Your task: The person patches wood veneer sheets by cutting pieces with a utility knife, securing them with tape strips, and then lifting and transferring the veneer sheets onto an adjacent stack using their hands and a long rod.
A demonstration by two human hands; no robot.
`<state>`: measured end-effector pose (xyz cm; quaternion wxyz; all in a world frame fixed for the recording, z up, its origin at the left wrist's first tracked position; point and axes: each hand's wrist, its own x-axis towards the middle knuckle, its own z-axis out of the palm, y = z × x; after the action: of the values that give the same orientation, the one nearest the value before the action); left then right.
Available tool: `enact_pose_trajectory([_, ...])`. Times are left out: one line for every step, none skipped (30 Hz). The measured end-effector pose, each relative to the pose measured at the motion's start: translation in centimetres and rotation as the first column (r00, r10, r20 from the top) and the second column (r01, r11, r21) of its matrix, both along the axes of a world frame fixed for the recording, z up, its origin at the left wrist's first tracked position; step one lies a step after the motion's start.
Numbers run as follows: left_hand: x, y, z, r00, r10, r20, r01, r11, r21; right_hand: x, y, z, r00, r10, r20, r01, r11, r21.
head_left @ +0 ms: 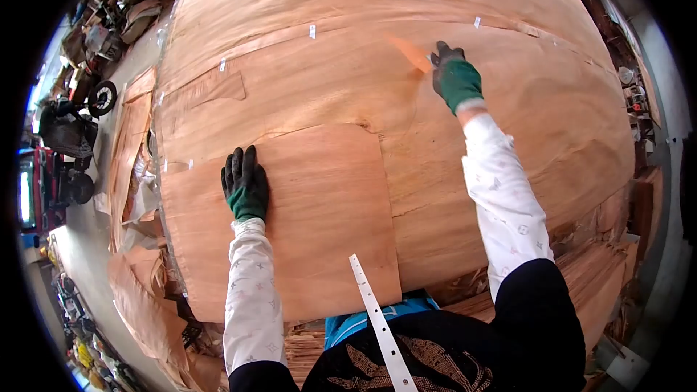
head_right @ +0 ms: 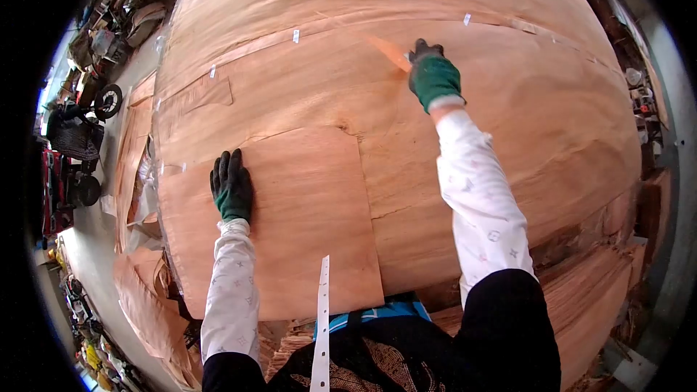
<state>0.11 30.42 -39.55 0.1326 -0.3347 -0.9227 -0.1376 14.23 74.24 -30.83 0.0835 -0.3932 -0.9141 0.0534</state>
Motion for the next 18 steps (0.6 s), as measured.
enact_pose_trajectory([0.0, 0.0, 0.1, 1.0, 0.0, 0.001, 0.0, 1.0, 0.001, 1.3, -0.3, -0.8, 0.989, 0.03, -0.147, -0.036, 0.999, -0.034])
enact_pose_trajectory([0.1, 0.0, 0.1, 1.0, 0.001, 0.002, -0.001, 1.0, 0.002, 2.2, -1.2, -2.1, 0.956, 0.088, -0.278, -0.11, 0.992, -0.063])
enact_pose_trajectory([0.1, 0.0, 0.1, 1.0, 0.002, 0.001, -0.002, 1.0, 0.004, 3.2, -3.6, -2.1, 0.954, 0.156, -0.258, -0.172, 0.984, -0.043])
enact_pose_trajectory([0.1, 0.0, 0.1, 1.0, 0.0, -0.001, 0.0, 1.0, 0.004, 5.2, -6.7, -3.2, 0.875, 0.193, -0.444, -0.338, 0.9, -0.274])
enact_pose_trajectory([0.0, 0.0, 0.0, 1.0, -0.004, -0.004, 0.004, 1.0, 0.004, 6.2, -10.4, -1.6, 0.925, 0.181, -0.334, -0.307, 0.873, -0.378])
enact_pose_trajectory([0.1, -0.1, 0.0, 1.0, 0.002, -0.001, -0.002, 1.0, 0.001, 6.9, -12.8, -1.2, 0.959, 0.112, -0.262, -0.254, 0.751, -0.61])
enact_pose_trajectory([0.0, 0.0, -0.1, 1.0, 0.005, 0.002, -0.005, 1.0, -0.002, 6.7, -15.2, -1.0, 0.975, -0.046, -0.217, -0.137, 0.644, -0.752])
enact_pose_trajectory([-0.1, 0.0, -0.2, 1.0, 0.008, 0.003, -0.008, 1.0, -0.006, 7.0, -16.4, -3.7, 0.932, -0.181, -0.315, -0.177, 0.533, -0.827])
enact_pose_trajectory([-0.2, 0.0, -0.4, 1.0, 0.008, -0.004, -0.008, 1.0, -0.009, 6.7, -17.2, -5.8, 0.905, -0.24, -0.35, -0.159, 0.573, -0.804])
enact_pose_trajectory([-0.2, -0.1, -0.5, 1.0, 0.009, -0.012, -0.01, 1.0, -0.011, 6.3, -17.9, -6.5, 0.874, -0.294, -0.386, -0.139, 0.611, -0.779])
enact_pose_trajectory([-0.1, -0.2, -0.6, 1.0, 0.011, -0.017, -0.011, 1.0, -0.015, 6.2, -18.2, -6.9, 0.865, -0.332, -0.377, -0.12, 0.593, -0.796])
enact_pose_trajectory([-0.1, -0.2, -0.5, 1.0, 0.007, -0.016, -0.008, 1.0, -0.011, 5.9, -18.5, -6.6, 0.854, -0.369, -0.367, -0.101, 0.573, -0.813])
enact_pose_trajectory([0.0, -0.2, -0.4, 1.0, 0.005, -0.015, -0.005, 1.0, -0.006, 5.7, -18.6, -6.3, 0.843, -0.404, -0.356, -0.085, 0.553, -0.829])
enact_pose_trajectory([0.1, -0.2, -0.3, 1.0, 0.003, -0.015, -0.003, 1.0, 0.0, 5.6, -18.4, -5.9, 0.831, -0.449, -0.329, -0.074, 0.496, -0.865])
enact_pose_trajectory([0.1, -0.2, -0.3, 1.0, 0.001, -0.018, -0.001, 1.0, 0.001, 5.3, -18.2, -5.0, 0.817, -0.493, -0.299, -0.066, 0.436, -0.898])
enact_pose_trajectory([0.1, -0.3, -0.4, 1.0, 0.0, -0.02, 0.0, 1.0, 0.002, 5.2, -18.0, -4.4, 0.802, -0.534, -0.267, -0.059, 0.374, -0.926])
enact_pose_trajectory([0.1, -0.3, -0.4, 1.0, 0.0, -0.022, 0.0, 1.0, 0.004, 5.4, -17.9, -4.1, 0.793, -0.546, -0.27, -0.089, 0.335, -0.938])
enact_pose_trajectory([0.1, -0.3, -0.5, 1.0, -0.003, -0.027, 0.003, 1.0, 0.002, 5.5, -17.8, -3.8, 0.784, -0.557, -0.274, -0.12, 0.297, -0.947])
